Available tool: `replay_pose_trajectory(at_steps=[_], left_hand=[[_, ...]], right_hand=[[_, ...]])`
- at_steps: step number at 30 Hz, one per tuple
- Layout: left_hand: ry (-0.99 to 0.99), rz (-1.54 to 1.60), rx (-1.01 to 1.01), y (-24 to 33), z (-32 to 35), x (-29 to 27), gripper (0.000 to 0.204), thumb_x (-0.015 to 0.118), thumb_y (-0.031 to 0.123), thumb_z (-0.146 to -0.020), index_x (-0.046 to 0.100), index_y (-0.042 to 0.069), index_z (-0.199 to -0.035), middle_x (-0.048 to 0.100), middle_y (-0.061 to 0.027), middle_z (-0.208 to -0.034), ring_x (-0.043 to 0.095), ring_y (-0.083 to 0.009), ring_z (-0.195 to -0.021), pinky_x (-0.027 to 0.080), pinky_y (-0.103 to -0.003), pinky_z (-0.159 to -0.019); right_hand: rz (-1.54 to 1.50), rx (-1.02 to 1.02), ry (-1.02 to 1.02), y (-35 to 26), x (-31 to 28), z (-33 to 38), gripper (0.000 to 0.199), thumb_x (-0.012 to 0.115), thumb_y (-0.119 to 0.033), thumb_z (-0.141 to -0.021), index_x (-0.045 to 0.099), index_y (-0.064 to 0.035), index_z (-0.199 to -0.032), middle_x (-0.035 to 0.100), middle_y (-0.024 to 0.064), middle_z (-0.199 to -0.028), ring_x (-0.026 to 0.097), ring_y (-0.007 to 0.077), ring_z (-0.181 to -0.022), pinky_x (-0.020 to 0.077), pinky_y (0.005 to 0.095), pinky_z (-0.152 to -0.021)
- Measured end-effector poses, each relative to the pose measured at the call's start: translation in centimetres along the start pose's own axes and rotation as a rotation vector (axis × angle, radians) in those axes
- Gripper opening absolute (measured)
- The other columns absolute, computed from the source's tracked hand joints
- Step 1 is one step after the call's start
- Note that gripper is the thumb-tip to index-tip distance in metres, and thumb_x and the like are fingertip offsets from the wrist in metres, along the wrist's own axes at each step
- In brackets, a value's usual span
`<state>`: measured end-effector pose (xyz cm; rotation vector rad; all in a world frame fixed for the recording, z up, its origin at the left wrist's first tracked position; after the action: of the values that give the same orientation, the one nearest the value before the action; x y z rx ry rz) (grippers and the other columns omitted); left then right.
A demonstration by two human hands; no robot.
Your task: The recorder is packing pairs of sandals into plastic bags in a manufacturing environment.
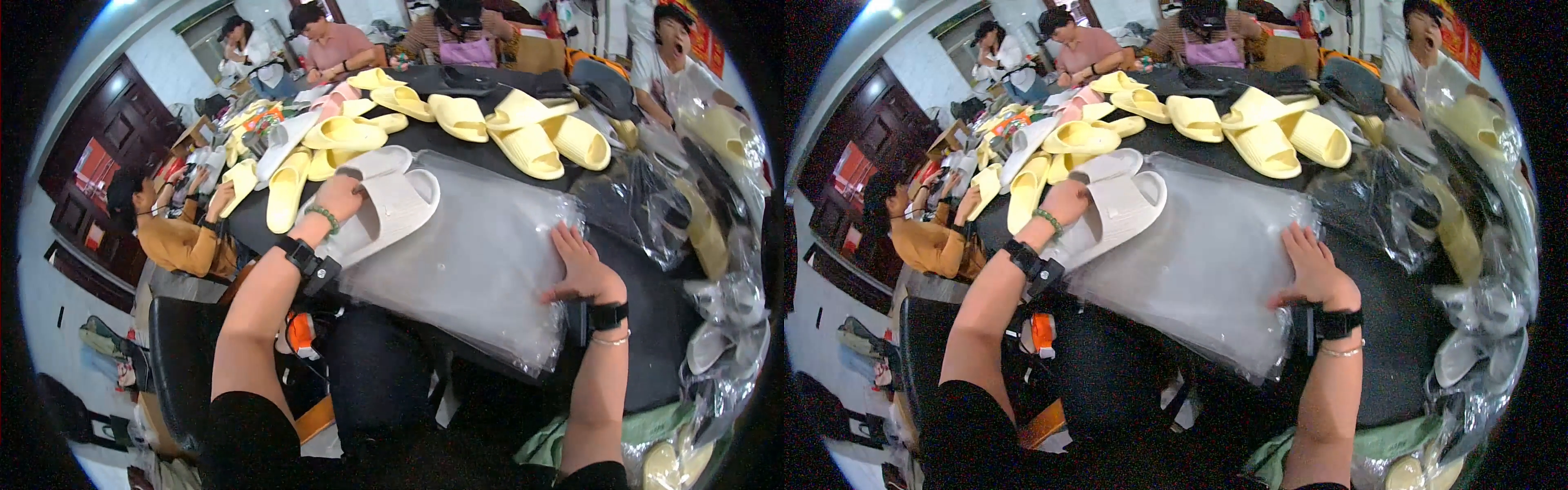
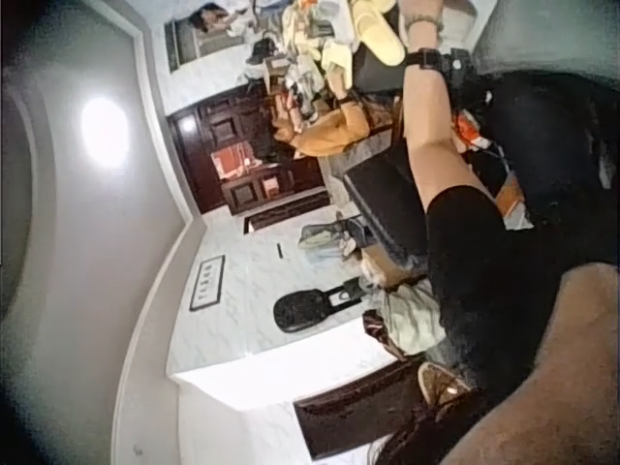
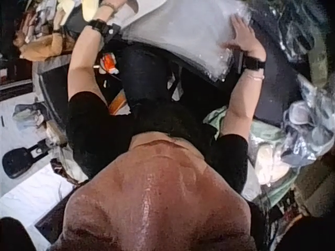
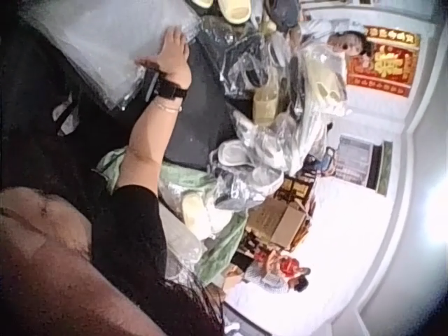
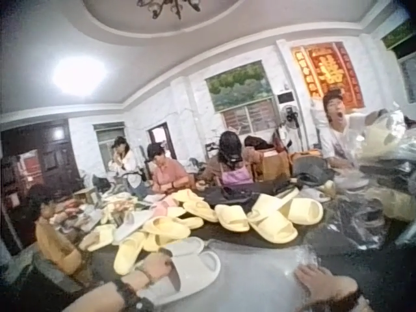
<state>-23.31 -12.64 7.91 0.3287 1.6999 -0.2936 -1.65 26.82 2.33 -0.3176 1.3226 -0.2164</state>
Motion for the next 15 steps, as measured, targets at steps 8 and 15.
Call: replay_pose_trajectory(at_steps=[8, 15], left_hand=[[0.528, -0.214, -0.128, -7.0, -7.8, -16.9, 0.021, 0.057, 0.021, -0.086, 0.071, 0.008, -0.093, 0.07, -0.0196, -0.093, 0.069, -0.0348, -0.088, 0.055, -0.047, -0.078], [0.338, -0.12, -0.467, -16.8, -9.1, -5.8, 0.031, 0.049, 0.024, -0.092, 0.069, 0.004, -0.105, 0.066, -0.0244, -0.112, 0.064, -0.037, -0.106, 0.051, -0.048, -0.091]], right_hand=[[0.005, 0.046, 0.024, -0.3, 0.1, 0.2, 0.139, 0.091, -0.045, -0.042, 0.018, -0.0076, -0.154, 0.013, 0.0145, -0.162, 0.006, 0.0311, -0.15, 0.0113, 0.0461, -0.12], [-0.008, -0.016, 0.017, -1.6, -0.1, -0.4, 0.136, 0.09, -0.046, -0.046, 0.018, -0.0057, -0.154, 0.013, 0.0152, -0.162, 0.006, 0.0306, -0.15, 0.0089, 0.0443, -0.121]])
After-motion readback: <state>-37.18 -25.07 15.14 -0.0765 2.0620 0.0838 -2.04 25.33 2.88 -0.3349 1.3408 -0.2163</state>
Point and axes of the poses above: each hand's wrist, its own z-axis away from the middle knuckle, its own x-axis out of the palm, y = z × x, the point moved 6 cm from there along -z, towards the middle knuckle
